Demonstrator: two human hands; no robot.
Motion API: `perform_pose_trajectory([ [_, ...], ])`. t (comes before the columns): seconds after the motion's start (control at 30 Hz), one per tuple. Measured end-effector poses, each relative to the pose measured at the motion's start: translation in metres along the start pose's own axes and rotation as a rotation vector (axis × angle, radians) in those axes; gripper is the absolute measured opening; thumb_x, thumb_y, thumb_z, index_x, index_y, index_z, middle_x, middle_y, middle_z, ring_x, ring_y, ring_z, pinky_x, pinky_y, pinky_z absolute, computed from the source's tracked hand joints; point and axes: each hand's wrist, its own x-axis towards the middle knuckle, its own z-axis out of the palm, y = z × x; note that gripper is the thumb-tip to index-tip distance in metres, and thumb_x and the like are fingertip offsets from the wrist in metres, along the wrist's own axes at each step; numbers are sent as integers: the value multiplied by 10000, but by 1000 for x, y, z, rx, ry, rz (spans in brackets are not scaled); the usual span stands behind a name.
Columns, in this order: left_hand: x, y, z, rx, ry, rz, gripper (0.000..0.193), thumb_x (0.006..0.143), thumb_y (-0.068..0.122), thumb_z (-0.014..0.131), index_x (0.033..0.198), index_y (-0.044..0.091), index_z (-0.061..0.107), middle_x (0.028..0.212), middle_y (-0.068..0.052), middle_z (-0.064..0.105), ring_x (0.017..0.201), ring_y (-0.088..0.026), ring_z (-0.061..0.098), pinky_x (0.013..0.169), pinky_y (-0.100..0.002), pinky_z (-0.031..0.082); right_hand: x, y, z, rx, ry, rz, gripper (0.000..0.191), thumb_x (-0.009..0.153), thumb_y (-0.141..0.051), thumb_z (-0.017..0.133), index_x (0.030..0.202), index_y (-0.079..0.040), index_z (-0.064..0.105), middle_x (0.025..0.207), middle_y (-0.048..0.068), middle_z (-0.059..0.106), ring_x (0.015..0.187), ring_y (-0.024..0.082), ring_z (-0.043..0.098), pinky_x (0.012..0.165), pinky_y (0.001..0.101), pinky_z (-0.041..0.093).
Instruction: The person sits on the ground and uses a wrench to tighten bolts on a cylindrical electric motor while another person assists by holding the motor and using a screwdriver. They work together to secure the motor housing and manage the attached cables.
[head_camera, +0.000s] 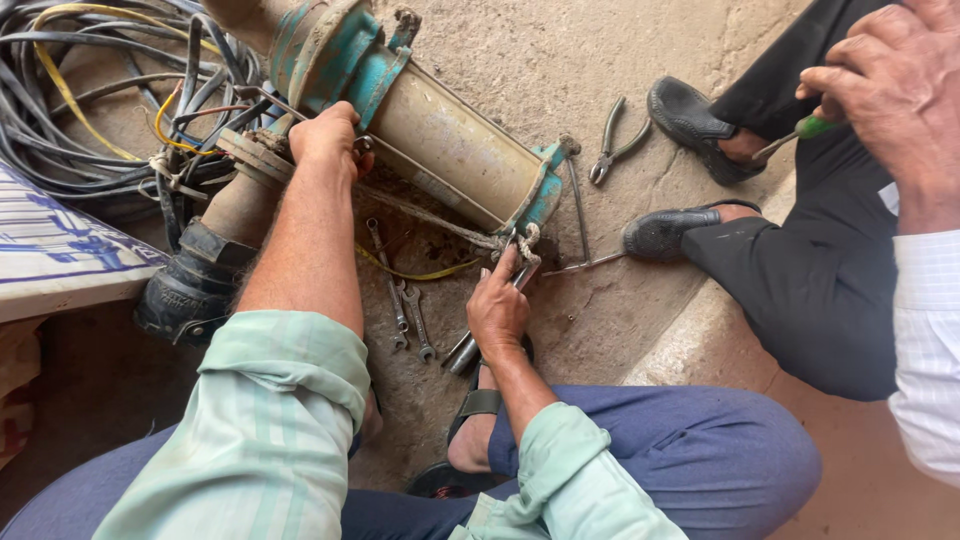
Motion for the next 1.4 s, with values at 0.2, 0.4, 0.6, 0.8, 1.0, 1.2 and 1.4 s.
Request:
perform_pose_trajectory([
  [0.2,-10,0,-2,29,34,37,155,818,127,754,873,20,656,747,-51,636,562,-131,627,440,-298,555,29,9,-34,-15,-212,87,436,1019,-284,533,1349,2,522,826,213,733,764,377,744,689,492,594],
  [0.4,-6,3,-4,8,29,51,140,775,80,733,834,2,633,760,-79,638,563,-163,619,418,-326,535,119,29,-91,235,-348,208,284,970,-247,635,840,-12,727,829,212,745,704,286,704,730,445,575],
  [0.6,8,1,0,18,33,40,132,763,82,744,817,1,656,775,-73,652,571,-171,619,412,-339,508,71,24,-60,134,-48,-31,322,1011,-267,578,910,-26,766,844,211,753,762,346,729,739,484,559],
  [0.8,0,-2,-3,26,16,65,193,773,116,770,833,-6,634,765,-96,661,578,-202,622,411,-365,490,-2,-1,2,88,62,-25,599,983,-234,537,1458,115,432,812,294,723,742,482,706,668,551,560],
  [1.0,-13,3,-4,27,41,56,183,799,126,764,845,3,636,770,-67,636,579,-155,621,428,-316,530,41,18,-46,-100,-160,-23,339,970,-302,624,1163,-40,718,992,249,737,909,429,726,848,504,567],
  [1.2,-8,4,-5,-4,16,15,118,787,72,722,859,5,657,796,-86,653,588,-160,622,432,-301,520,114,32,-91,162,-218,40,309,951,-281,626,1106,-60,778,1040,193,774,977,318,755,923,447,566],
  [1.4,-2,3,0,16,32,24,133,800,78,730,840,1,628,799,-67,630,598,-163,602,423,-321,499,56,22,-55,128,63,-43,334,971,-237,603,1186,-15,727,1077,235,753,976,391,743,869,481,572],
])
